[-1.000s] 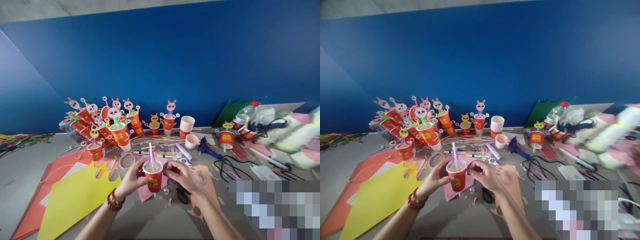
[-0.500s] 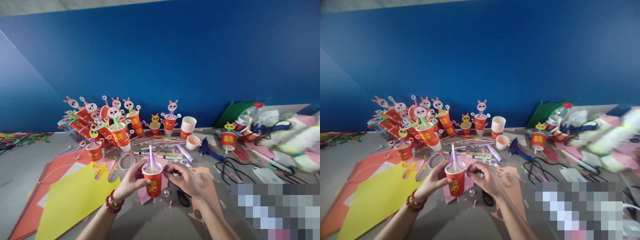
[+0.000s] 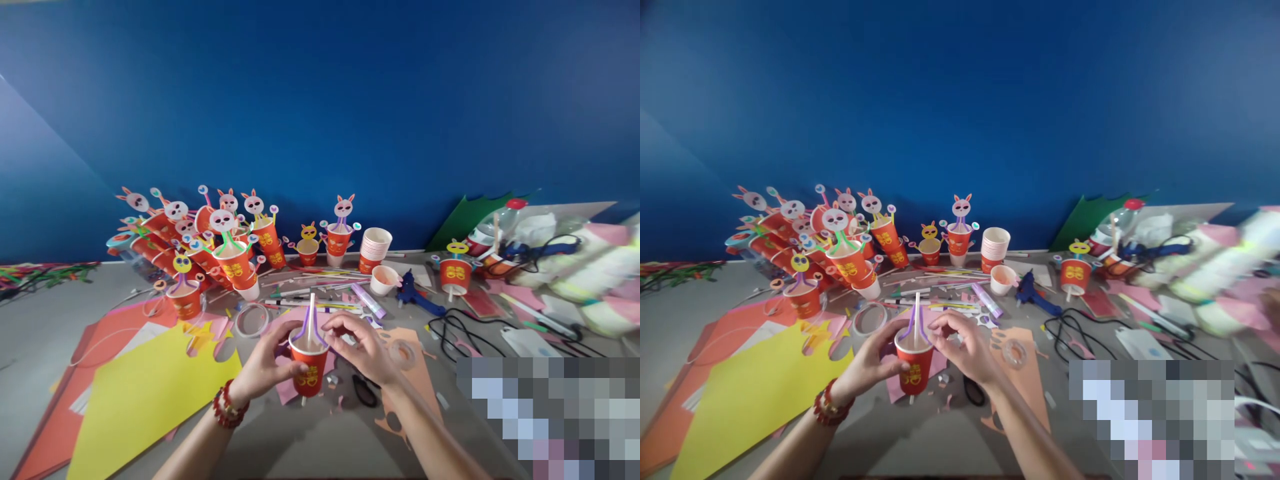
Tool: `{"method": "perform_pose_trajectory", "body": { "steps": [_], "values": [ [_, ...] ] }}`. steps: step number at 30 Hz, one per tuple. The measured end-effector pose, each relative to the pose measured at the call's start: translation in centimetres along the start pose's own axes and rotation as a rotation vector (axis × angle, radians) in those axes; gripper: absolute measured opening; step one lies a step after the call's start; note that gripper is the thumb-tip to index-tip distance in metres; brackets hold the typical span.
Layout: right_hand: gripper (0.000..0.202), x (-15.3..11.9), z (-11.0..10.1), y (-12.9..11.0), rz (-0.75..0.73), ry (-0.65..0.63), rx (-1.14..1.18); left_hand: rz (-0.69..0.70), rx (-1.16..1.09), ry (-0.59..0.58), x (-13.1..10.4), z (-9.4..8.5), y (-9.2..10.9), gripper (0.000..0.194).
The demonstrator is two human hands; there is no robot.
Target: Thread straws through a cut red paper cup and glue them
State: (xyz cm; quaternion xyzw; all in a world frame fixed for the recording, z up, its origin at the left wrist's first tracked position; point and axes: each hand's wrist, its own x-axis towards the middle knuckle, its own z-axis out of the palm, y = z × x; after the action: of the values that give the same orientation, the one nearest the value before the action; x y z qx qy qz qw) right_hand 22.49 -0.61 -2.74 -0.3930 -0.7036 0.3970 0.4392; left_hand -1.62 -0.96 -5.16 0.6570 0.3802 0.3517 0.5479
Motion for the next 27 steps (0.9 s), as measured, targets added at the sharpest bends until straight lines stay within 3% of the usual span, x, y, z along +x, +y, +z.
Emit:
{"method": "perform_pose_trajectory", "body": {
  "steps": [7,21,27],
  "values": [
    [0.016,0.9,0.9,0.3,0.092,-0.111,0.046,0.003,0.078,-0.051,0.0,0.2,0.5,0.065],
    [0.03,1.2,1.4,1.0,0.126,-0.049,0.117,0.014,0.082,-0.063,0.0,0.5,0.7,0.067],
    [0.024,1.1,1.3,1.1,0.095,-0.039,0.149,0.007,0.051,-0.052,-0.1,0.5,-0.3,0.069]
  ]
}}
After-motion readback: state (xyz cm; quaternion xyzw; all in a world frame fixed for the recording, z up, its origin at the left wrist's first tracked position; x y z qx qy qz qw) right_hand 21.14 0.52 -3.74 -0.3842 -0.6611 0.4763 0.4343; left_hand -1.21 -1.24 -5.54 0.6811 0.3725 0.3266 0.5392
